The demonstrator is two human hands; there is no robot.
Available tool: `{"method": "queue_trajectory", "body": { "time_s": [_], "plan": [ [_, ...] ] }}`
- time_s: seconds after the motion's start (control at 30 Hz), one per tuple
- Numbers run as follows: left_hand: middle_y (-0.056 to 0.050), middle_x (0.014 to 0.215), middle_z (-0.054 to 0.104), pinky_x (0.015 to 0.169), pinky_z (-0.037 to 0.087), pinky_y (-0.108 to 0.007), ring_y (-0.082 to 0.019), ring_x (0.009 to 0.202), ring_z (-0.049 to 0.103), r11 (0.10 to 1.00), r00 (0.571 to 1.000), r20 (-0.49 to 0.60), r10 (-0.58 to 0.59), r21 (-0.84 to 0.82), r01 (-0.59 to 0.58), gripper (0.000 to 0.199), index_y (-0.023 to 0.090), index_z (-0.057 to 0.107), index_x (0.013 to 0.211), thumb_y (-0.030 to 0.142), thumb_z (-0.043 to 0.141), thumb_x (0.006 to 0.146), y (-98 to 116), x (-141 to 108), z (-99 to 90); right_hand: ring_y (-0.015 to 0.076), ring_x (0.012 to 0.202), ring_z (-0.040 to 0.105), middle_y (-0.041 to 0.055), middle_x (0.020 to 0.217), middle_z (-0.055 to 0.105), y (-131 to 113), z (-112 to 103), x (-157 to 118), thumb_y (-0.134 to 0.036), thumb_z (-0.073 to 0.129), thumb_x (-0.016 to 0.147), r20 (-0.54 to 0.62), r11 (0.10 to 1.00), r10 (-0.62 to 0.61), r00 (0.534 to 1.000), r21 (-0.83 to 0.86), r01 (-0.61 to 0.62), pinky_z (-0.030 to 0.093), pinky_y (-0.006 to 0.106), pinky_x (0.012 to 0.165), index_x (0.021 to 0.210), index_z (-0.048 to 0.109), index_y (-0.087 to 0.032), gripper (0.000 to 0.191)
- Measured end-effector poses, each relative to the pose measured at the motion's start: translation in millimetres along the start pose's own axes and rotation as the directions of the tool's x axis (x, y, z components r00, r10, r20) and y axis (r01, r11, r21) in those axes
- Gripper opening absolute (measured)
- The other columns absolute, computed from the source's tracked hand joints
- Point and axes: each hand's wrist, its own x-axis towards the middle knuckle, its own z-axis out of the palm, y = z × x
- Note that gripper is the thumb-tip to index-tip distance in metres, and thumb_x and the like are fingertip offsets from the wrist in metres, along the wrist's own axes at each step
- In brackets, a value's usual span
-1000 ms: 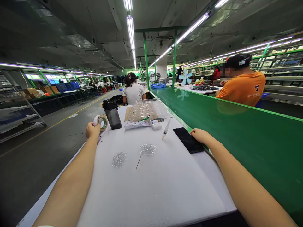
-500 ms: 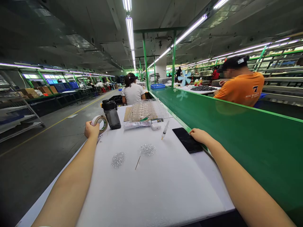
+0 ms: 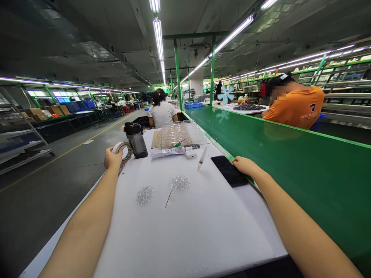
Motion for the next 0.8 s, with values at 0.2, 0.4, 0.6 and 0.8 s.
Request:
{"method": "queue_trajectory", "body": {
  "time_s": [0.2, 0.4, 0.6, 0.8],
  "plan": [
    [-0.018, 0.145, 0.085, 0.126, 0.064, -0.058, -0.043, 0.147, 0.08, 1.0, 0.999, 0.047, -0.02, 0.002, 0.02, 0.033, 0.029, 0.072, 0.129, 0.018, 0.084, 0.102, -4.5, 3.3, 4.4, 0.0335, 0.11, 0.086, 0.0135, 0.11, 0.091, 2.3, 1.1, 1.5, -0.017, 0.07, 0.09, -0.016, 1.0, -0.021, 1.0, 0.007, 0.021, 0.063, 0.037, 0.091, 0.087, 0.079, -0.025, 0.013],
    [-0.016, 0.14, 0.086, 0.124, 0.064, -0.058, -0.042, 0.142, 0.081, 0.999, 0.998, -0.031, 0.047, -0.006, -0.047, 0.037, 0.029, 0.072, 0.138, 0.019, 0.081, 0.103, -2.4, 0.8, 2.4, 0.0338, 0.107, 0.085, 0.0121, 0.105, 0.09, 1.0, 0.0, -0.7, -0.02, 0.074, 0.088, -0.03, 0.999, -0.042, 0.999, -0.008, 0.042, 0.063, 0.036, 0.087, 0.086, 0.078, -0.026, 0.007],
    [-0.018, 0.15, 0.083, 0.124, 0.062, -0.054, -0.043, 0.144, 0.08, 0.998, 0.998, 0.015, 0.059, -0.013, -0.059, 0.046, 0.026, 0.068, 0.15, 0.025, 0.079, 0.106, 2.9, -6.1, -0.3, 0.0341, 0.113, 0.085, 0.0132, 0.111, 0.091, -0.5, -0.6, -3.0, -0.017, 0.068, 0.091, -0.011, 1.0, -0.014, 1.0, -0.005, 0.014, 0.064, 0.037, 0.092, 0.088, 0.079, -0.025, 0.014],
    [-0.018, 0.138, 0.086, 0.121, 0.063, -0.055, -0.045, 0.138, 0.082, 0.999, 0.999, -0.002, 0.051, 0.001, -0.051, 0.043, 0.026, 0.071, 0.146, 0.021, 0.073, 0.103, 2.6, -3.7, 1.5, 0.034, 0.116, 0.084, 0.0127, 0.114, 0.09, -3.6, -1.1, -5.4, -0.014, 0.066, 0.092, -0.006, 1.0, 0.015, 1.0, 0.023, -0.015, 0.062, 0.037, 0.093, 0.086, 0.077, -0.026, 0.017]
  ]
}}
